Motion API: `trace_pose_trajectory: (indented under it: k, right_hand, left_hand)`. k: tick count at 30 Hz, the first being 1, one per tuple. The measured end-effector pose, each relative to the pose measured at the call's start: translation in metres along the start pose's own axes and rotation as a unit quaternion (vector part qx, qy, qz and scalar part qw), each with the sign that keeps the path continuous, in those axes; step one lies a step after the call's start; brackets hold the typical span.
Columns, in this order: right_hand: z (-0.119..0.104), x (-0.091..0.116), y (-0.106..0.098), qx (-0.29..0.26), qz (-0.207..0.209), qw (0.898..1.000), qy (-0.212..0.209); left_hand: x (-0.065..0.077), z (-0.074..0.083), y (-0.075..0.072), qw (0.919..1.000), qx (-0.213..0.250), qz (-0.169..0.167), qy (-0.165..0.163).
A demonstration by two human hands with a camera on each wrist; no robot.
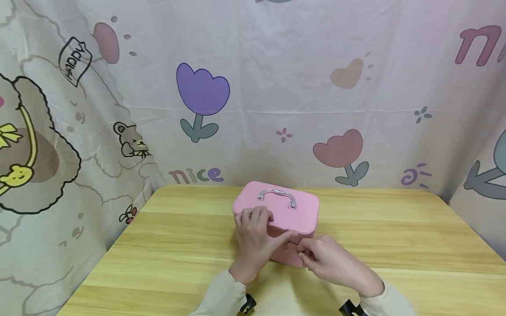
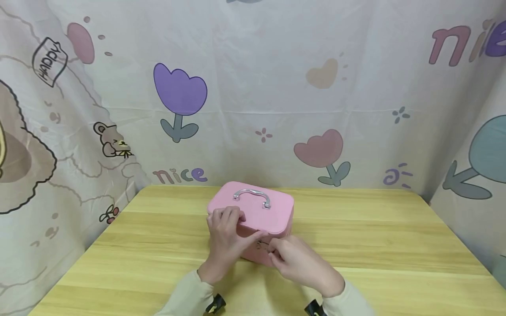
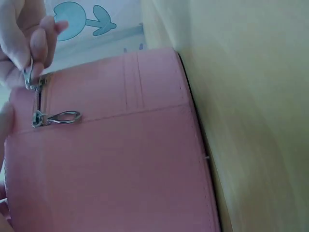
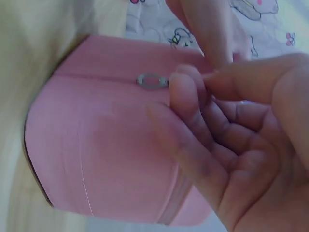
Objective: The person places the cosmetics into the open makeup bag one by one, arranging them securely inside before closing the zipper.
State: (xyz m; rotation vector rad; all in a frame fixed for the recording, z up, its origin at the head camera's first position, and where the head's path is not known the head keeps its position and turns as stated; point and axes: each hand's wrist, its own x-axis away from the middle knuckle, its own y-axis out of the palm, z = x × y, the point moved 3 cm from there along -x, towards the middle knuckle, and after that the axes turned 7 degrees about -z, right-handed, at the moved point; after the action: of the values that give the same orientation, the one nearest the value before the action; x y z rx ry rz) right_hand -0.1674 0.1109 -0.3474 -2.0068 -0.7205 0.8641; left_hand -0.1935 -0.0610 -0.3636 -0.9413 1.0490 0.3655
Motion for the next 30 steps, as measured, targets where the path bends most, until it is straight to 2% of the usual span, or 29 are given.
trace_pose_trajectory:
  k: [5, 12, 15, 19, 21, 22, 23, 24, 25, 26, 27, 28, 30]
  right_hand:
    - [-0.005, -0.004, 0.012, 0.044, 0.057, 0.997, 0.014]
    - [-0.011, -0.009, 0.019, 0.097, 0.128, 0.987, 0.019]
    - [-0.012, -0.011, 0.016, 0.112, 0.120, 0.986, 0.024]
    - [-0.013, -0.012, 0.007, 0.103, 0.061, 0.992, 0.038]
    - [-0.013, -0.010, 0.000, 0.075, 0.028, 0.996, 0.039]
    - [-0.013, -0.009, -0.004, 0.057, 0.018, 0.997, 0.040]
    - [-0.014, -0.008, -0.010, 0.038, 0.014, 0.998, 0.044]
    - [-0.013, -0.006, -0.016, 0.014, 0.012, 0.999, 0.049]
    - [-0.011, -0.005, -0.023, -0.007, 0.019, 0.998, 0.058]
    - [-0.008, -0.004, -0.030, -0.022, 0.036, 0.997, 0.072]
    - [-0.003, -0.004, -0.038, -0.029, 0.063, 0.994, 0.086]
    - [0.003, -0.006, -0.046, -0.034, 0.091, 0.990, 0.105]
    - [0.020, -0.013, -0.058, -0.046, 0.142, 0.978, 0.147]
  left_hand:
    - [0.001, 0.003, 0.002, 0.9999, -0.001, 0.012, -0.001]
    - [-0.004, 0.004, 0.002, 0.9996, 0.007, 0.025, -0.003]
    - [-0.007, 0.004, 0.002, 0.9996, 0.010, 0.024, -0.008]
    - [-0.009, 0.004, -0.001, 0.9994, 0.027, -0.004, -0.023]
    - [-0.009, 0.001, -0.006, 0.9957, 0.078, -0.024, -0.044]
    - [-0.009, -0.001, -0.010, 0.9911, 0.114, -0.030, -0.062]
    - [-0.008, -0.004, -0.015, 0.9823, 0.157, -0.038, -0.093]
    - [-0.008, -0.007, -0.021, 0.9683, 0.207, -0.049, -0.131]
    - [-0.007, -0.009, -0.027, 0.9480, 0.261, -0.059, -0.173]
    - [-0.006, -0.012, -0.033, 0.9216, 0.312, -0.071, -0.219]
    - [-0.004, -0.014, -0.038, 0.8847, 0.372, -0.090, -0.266]
    - [0.000, -0.015, -0.041, 0.8335, 0.441, -0.113, -0.313]
    - [0.011, -0.013, -0.047, 0.7045, 0.561, -0.172, -0.399]
